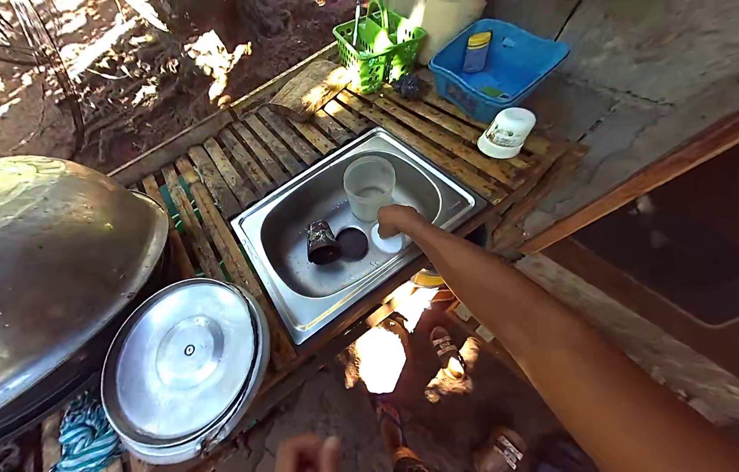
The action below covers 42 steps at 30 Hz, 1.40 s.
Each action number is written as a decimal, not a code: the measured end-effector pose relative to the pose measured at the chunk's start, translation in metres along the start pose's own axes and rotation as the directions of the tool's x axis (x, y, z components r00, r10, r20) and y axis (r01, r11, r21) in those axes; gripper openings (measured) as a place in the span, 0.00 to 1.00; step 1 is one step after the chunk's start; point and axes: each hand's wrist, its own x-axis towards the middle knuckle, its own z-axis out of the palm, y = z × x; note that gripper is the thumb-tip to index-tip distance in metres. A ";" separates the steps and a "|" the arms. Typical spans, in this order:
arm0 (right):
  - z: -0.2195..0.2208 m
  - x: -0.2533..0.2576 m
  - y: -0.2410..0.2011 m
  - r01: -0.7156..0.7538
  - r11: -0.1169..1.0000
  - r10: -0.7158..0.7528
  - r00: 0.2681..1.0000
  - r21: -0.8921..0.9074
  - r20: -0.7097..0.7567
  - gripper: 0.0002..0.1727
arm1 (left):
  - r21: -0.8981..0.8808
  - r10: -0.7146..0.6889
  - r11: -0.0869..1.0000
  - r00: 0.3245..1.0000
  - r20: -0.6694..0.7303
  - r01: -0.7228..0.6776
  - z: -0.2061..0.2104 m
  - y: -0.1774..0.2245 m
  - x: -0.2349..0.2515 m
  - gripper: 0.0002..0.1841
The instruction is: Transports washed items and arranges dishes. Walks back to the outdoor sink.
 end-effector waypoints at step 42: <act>0.343 -0.549 -0.263 0.942 0.037 -0.773 0.238 0.332 -0.588 0.26 | -0.883 -0.588 -0.113 0.747 -0.310 -0.455 -0.172 -0.095 -0.335 0.31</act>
